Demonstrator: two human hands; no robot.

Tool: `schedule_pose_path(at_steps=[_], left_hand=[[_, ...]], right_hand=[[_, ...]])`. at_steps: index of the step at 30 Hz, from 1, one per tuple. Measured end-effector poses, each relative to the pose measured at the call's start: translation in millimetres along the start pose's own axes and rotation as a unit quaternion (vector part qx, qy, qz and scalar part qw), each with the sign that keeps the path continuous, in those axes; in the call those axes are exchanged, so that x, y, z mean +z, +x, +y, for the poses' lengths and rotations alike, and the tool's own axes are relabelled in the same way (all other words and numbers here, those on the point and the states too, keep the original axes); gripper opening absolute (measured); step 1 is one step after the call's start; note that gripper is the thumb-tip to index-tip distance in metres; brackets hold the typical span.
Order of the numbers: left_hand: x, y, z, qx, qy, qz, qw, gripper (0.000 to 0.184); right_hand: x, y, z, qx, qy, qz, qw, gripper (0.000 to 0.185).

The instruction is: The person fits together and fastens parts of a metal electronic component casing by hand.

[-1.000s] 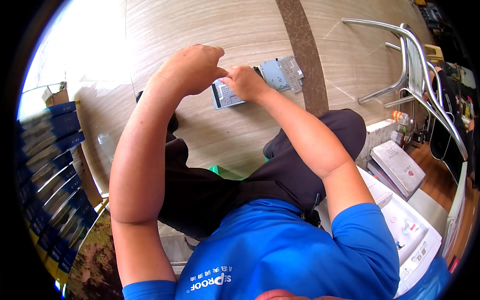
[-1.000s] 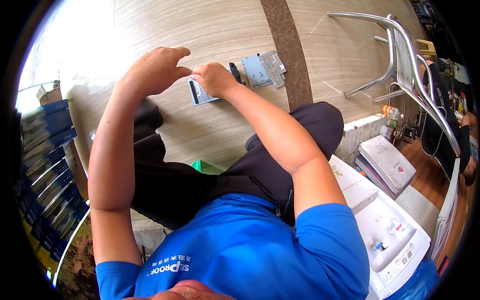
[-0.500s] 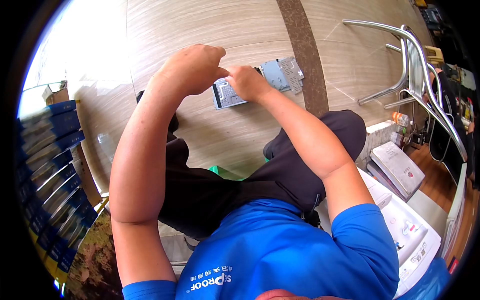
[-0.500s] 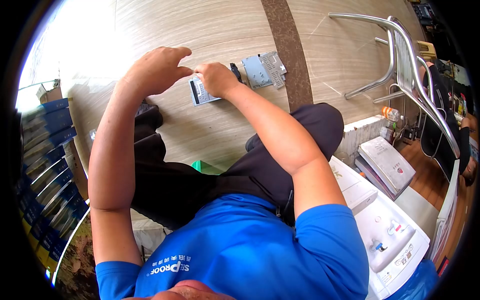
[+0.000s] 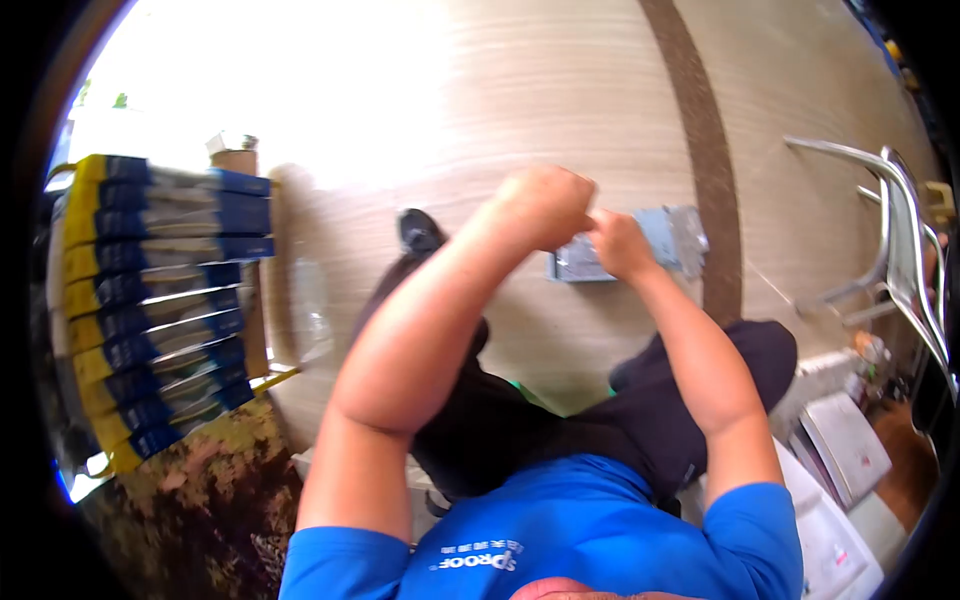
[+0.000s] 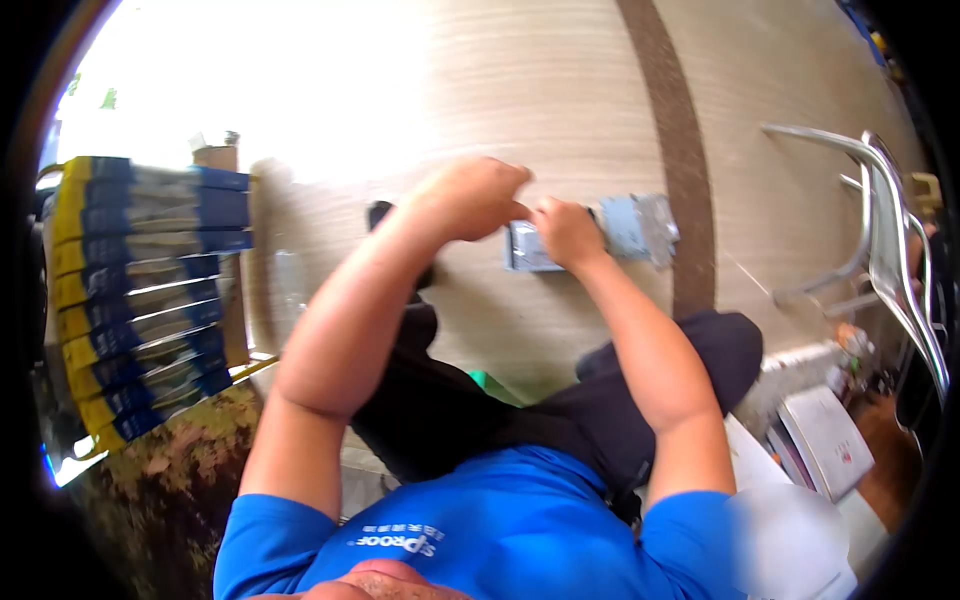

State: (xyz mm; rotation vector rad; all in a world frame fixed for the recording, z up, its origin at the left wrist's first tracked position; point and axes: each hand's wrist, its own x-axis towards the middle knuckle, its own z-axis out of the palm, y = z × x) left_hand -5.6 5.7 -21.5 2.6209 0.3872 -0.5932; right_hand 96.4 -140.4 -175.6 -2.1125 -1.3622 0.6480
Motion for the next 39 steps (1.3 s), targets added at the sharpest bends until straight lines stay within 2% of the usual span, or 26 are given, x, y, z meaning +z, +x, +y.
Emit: schedule_pose_path(at_steps=[3, 10, 13, 19, 22, 28, 36, 38, 39], left_hand=[[-3, -1, 1, -0.008, 0.001, 0.007, 1.000, 0.036], [-2, -1, 5, -0.031, -0.009, -0.015, 0.999, 0.036], [-1, 0, 3, -0.031, 0.001, -0.014, 0.999, 0.036], [-1, -1, 0, -0.027, -0.006, -0.010, 1.000, 0.036], [0, -1, 0, -0.030, -0.012, -0.009, 0.999, 0.035], [-1, -2, 2, -0.022, -0.014, 0.001, 1.000, 0.035], [-2, -3, 4, -0.030, -0.008, 0.014, 0.999, 0.028], [-1, -2, 2, -0.021, -0.016, 0.000, 1.000, 0.036], [-1, -2, 2, -0.021, -0.016, 0.000, 1.000, 0.036]], right_hand=[[-9, 3, -7, -0.022, 0.002, -0.010, 1.000, 0.017], [-3, -2, -3, -0.060, 0.010, -0.016, 0.998, 0.017], [-3, -1, -10, -0.060, 0.040, -0.019, 0.997, 0.016], [5, 0, -2, 0.012, 0.052, 0.026, 0.998, 0.017], [-1, 0, -7, 0.018, 0.034, -0.007, 0.999, 0.016], [-12, -2, -17, -0.050, 0.039, -0.020, 0.998, 0.016], [-12, -2, -19, -0.031, 0.034, -0.030, 0.998, 0.016], [-8, -2, -17, -0.025, 0.029, -0.024, 0.999, 0.016], [-2, -2, -12, -0.010, 0.046, 0.013, 0.999, 0.015]])
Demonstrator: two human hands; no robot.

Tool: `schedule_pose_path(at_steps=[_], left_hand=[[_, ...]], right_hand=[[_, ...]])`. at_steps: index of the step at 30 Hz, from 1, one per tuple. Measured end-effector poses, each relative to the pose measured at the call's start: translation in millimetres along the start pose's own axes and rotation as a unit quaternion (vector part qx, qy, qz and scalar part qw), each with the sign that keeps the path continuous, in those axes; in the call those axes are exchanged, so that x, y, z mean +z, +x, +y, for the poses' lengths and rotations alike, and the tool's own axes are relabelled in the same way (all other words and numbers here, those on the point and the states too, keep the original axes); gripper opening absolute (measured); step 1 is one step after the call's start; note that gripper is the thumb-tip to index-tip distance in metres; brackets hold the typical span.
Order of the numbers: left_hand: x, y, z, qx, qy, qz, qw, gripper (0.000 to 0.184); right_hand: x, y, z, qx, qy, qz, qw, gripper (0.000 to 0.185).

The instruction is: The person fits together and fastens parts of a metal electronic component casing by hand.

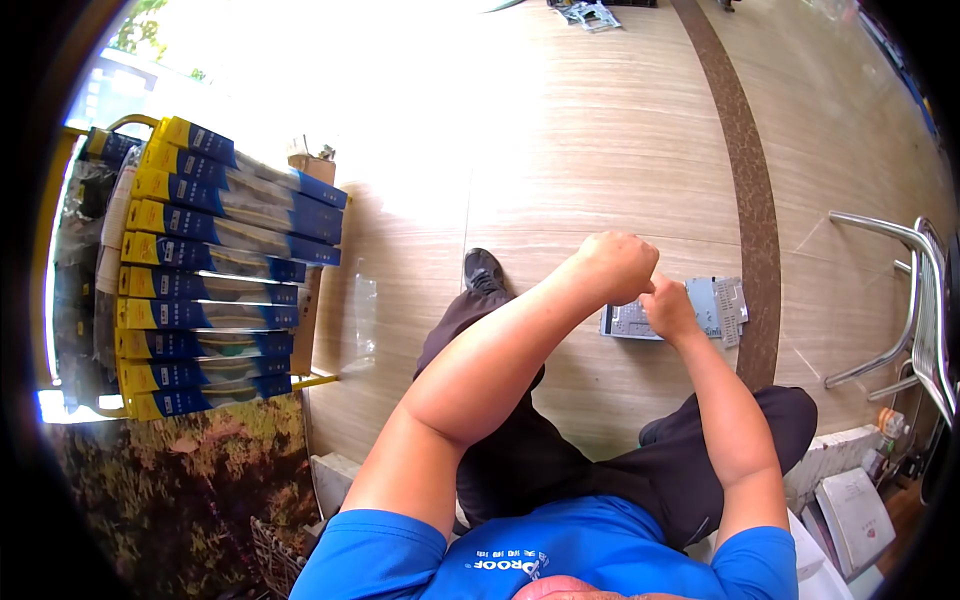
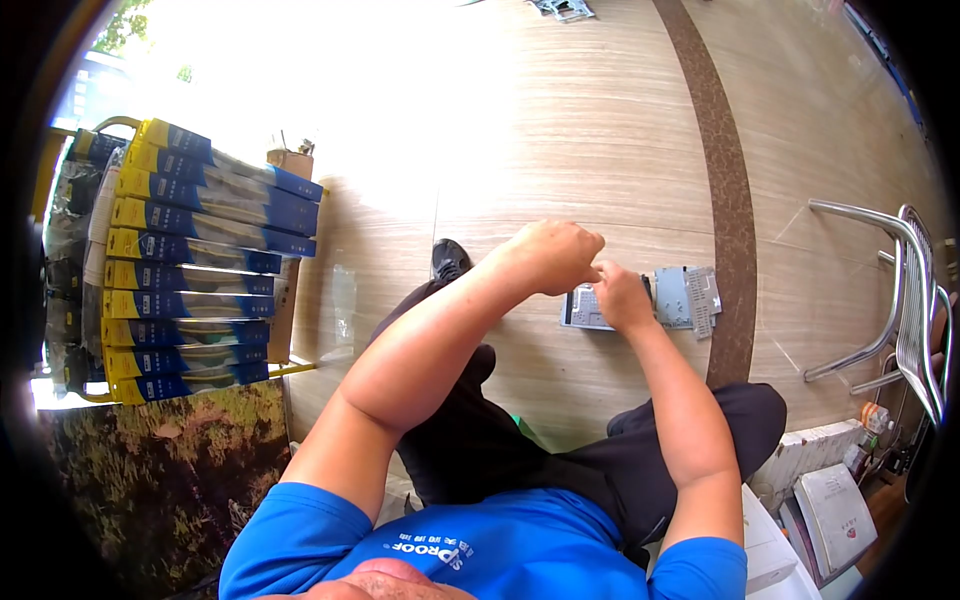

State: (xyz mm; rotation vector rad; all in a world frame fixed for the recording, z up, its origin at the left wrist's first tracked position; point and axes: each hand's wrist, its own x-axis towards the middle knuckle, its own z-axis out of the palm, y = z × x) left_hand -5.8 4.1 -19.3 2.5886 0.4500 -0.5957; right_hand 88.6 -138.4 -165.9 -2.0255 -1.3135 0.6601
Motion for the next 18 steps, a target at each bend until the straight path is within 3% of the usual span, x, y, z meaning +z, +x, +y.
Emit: schedule_pose_path(at_steps=[1, 5, 10, 18], left_hand=[[0, 1, 0, -0.001, 0.001, -0.003, 1.000, 0.036], [-1, 0, 0, -0.004, 0.001, -0.008, 1.000, 0.035], [2, 1, -1, -0.002, 0.009, 0.006, 1.000, 0.029], [2, 2, -1, -0.006, 0.003, 0.018, 1.000, 0.025]], right_hand=[[4, 0, 4, 0.013, 0.016, 0.038, 0.999, 0.015], [-5, 1, -3, 0.039, 0.009, 0.004, 0.999, 0.016], [-13, 0, -13, -0.026, 0.009, -0.040, 0.999, 0.016], [-3, 0, -6, -0.033, 0.021, -0.049, 0.998, 0.016]])
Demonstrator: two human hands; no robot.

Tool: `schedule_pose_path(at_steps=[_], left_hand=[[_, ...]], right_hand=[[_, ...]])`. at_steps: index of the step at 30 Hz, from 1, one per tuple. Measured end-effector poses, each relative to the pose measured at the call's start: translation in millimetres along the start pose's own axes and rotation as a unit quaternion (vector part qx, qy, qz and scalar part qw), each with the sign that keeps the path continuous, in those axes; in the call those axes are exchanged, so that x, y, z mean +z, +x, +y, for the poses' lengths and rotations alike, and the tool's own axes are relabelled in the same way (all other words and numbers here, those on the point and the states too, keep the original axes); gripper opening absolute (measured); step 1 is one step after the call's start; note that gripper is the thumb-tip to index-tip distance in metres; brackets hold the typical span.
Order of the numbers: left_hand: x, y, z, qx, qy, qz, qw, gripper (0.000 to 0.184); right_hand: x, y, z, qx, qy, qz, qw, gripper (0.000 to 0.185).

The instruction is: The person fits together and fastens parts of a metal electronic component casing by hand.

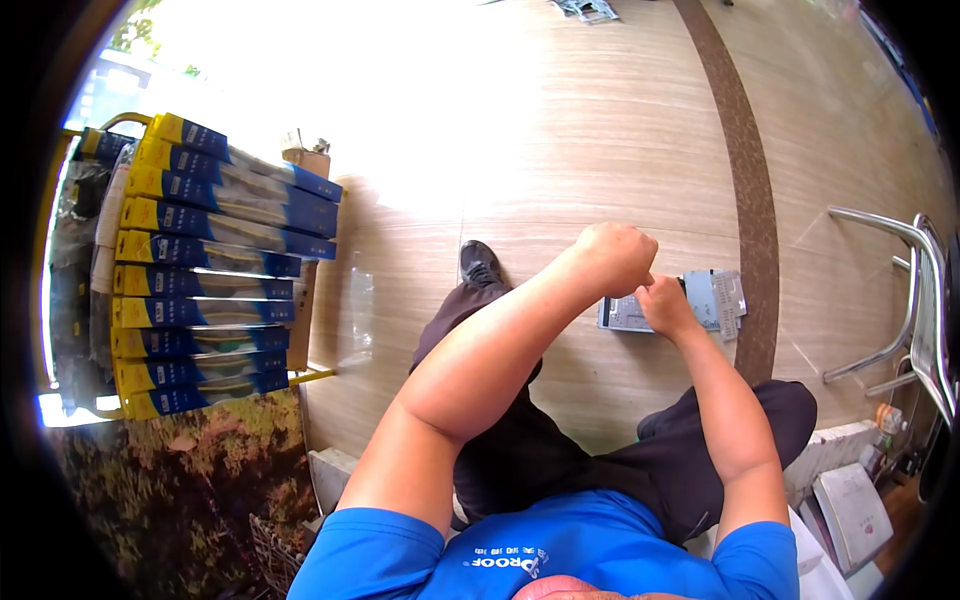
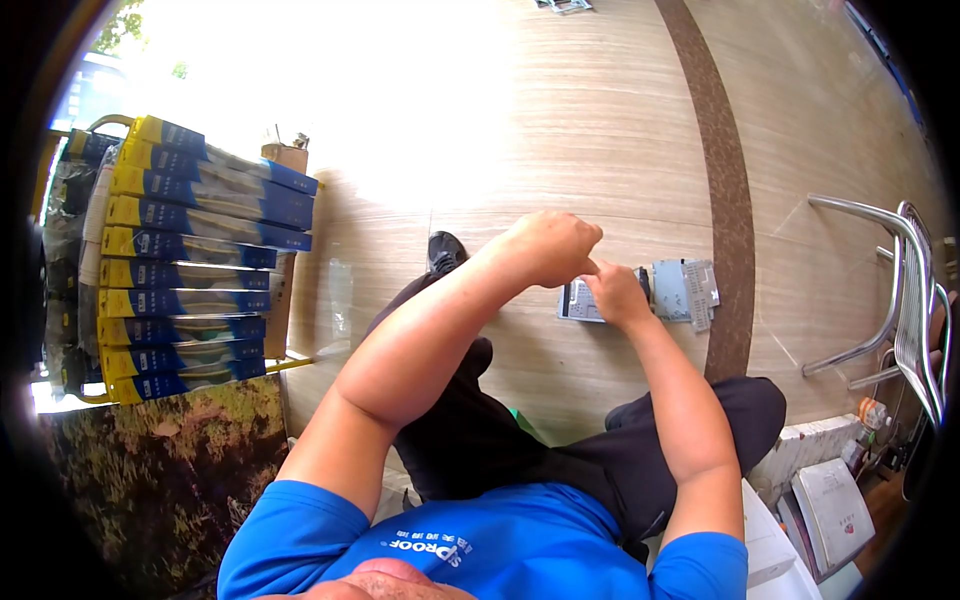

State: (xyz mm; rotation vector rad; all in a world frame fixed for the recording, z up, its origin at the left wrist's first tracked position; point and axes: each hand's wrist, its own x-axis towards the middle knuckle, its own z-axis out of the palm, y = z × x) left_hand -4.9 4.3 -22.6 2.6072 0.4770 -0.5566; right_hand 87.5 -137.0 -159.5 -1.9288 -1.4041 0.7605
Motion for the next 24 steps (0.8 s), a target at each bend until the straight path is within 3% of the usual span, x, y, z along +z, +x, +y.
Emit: schedule_pose_path(at_steps=[8, 15, 24], left_hand=[[-6, -5, 0, 0.007, 0.002, -0.030, 1.000, 0.034], [-8, -6, 0, 0.022, 0.000, -0.019, 1.000, 0.036], [-5, -1, 2, 0.003, 0.004, -0.028, 1.000, 0.040]], right_hand=[[-2, 0, -2, 0.069, 0.010, 0.041, 0.997, 0.018], [-1, 1, 2, -0.011, -0.010, 0.016, 1.000, 0.015], [-3, 0, 0, 0.012, 0.020, 0.019, 1.000, 0.018]])
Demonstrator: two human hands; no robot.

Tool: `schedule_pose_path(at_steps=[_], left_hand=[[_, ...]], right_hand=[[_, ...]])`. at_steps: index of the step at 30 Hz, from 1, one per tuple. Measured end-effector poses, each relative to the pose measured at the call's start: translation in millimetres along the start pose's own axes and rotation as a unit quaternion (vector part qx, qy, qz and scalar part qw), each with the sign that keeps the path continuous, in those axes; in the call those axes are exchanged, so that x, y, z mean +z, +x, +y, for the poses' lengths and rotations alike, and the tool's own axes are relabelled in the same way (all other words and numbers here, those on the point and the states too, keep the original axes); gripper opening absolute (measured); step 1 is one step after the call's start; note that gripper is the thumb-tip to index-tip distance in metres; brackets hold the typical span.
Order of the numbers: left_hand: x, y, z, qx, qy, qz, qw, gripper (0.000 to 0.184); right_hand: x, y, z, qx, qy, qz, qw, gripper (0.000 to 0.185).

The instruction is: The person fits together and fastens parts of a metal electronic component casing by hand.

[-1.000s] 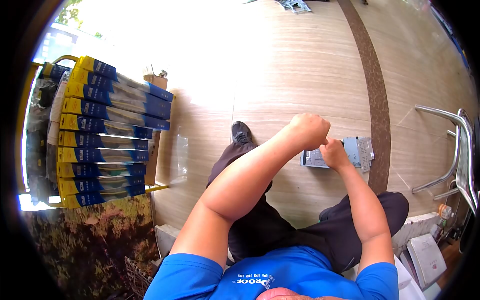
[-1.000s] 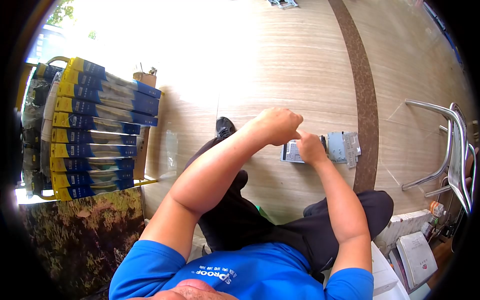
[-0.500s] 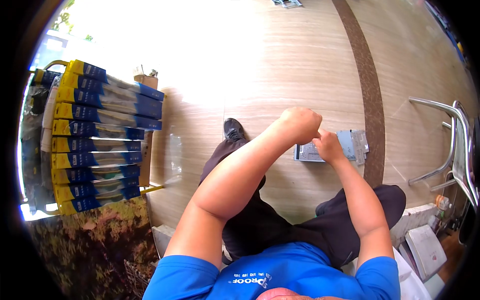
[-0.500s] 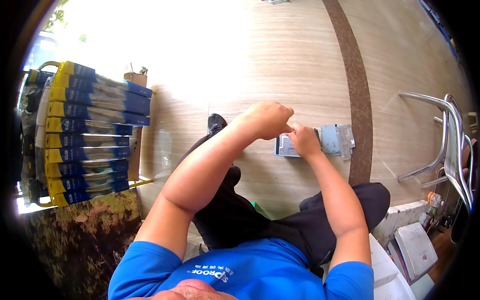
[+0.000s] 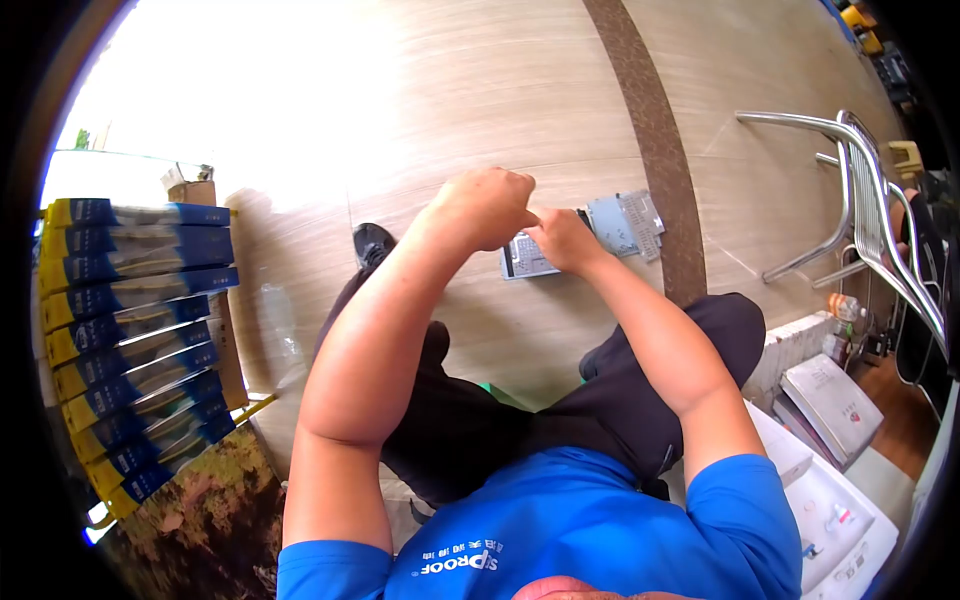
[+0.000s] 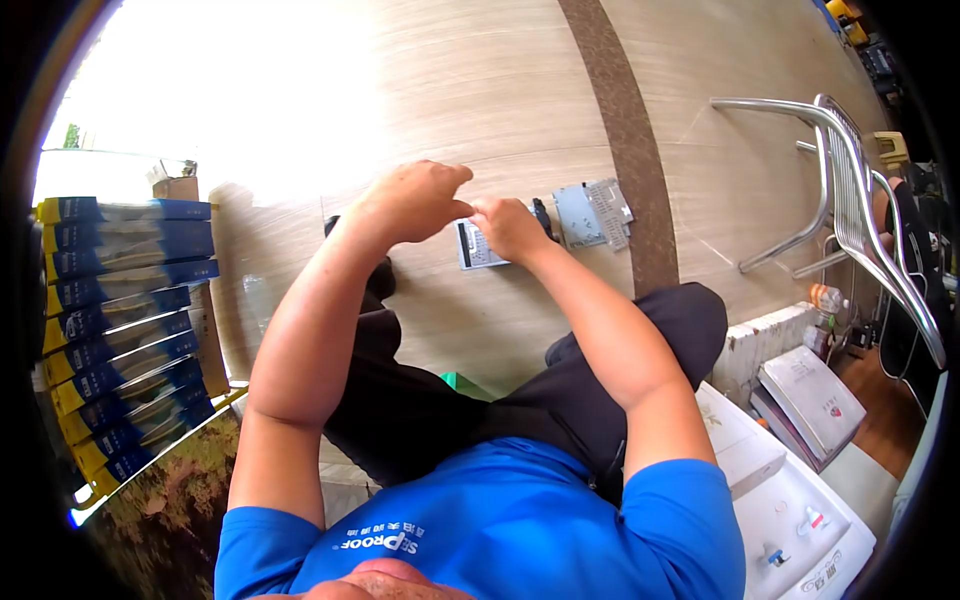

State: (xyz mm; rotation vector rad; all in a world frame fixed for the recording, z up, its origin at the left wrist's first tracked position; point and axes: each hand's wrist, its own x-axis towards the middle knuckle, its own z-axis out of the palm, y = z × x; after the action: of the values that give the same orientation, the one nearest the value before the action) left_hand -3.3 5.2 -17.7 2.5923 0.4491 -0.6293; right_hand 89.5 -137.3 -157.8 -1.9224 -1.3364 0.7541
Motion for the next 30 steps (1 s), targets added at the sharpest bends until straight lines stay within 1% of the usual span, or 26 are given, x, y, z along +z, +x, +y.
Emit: schedule_pose_path(at_steps=[1, 5, 8, 13, 19, 21, 25, 27, 28, 30], left_hand=[[1, 0, 0, -0.002, 0.001, 0.006, 1.000, 0.041], [-4, -4, 4, -0.006, 0.010, -0.003, 1.000, 0.042], [-5, -4, 4, -0.010, 0.017, -0.008, 1.000, 0.045], [-4, -3, 3, -0.007, 0.017, 0.000, 1.000, 0.049], [-4, -2, 2, -0.008, 0.021, -0.002, 1.000, 0.049], [-4, -3, 3, -0.009, 0.020, -0.003, 1.000, 0.049], [-3, -3, 2, -0.004, 0.021, 0.005, 1.000, 0.048], [-4, -4, 2, -0.003, 0.020, 0.004, 1.000, 0.048], [-4, -4, 2, -0.001, 0.020, 0.004, 1.000, 0.048], [-3, -4, 3, -0.003, 0.022, 0.005, 1.000, 0.048]], right_hand=[[-1, -1, -3, 0.014, 0.004, 0.016, 1.000, 0.019], [-4, 0, -1, 0.067, -0.039, -0.004, 0.997, 0.020], [1, 2, 7, -0.020, -0.018, 0.005, 1.000, 0.017], [6, 1, 8, -0.041, -0.001, -0.007, 0.999, 0.016], [5, 2, 5, -0.017, 0.011, -0.008, 1.000, 0.018], [3, 2, 3, 0.012, -0.001, -0.026, 1.000, 0.022], [0, 0, -3, 0.028, 0.002, -0.020, 0.999, 0.025], [4, 1, 0, 0.059, -0.027, 0.055, 0.996, 0.024], [3, 1, 3, 0.060, -0.026, 0.055, 0.996, 0.024], [-6, 1, -4, 0.096, -0.058, -0.005, 0.994, 0.022]])
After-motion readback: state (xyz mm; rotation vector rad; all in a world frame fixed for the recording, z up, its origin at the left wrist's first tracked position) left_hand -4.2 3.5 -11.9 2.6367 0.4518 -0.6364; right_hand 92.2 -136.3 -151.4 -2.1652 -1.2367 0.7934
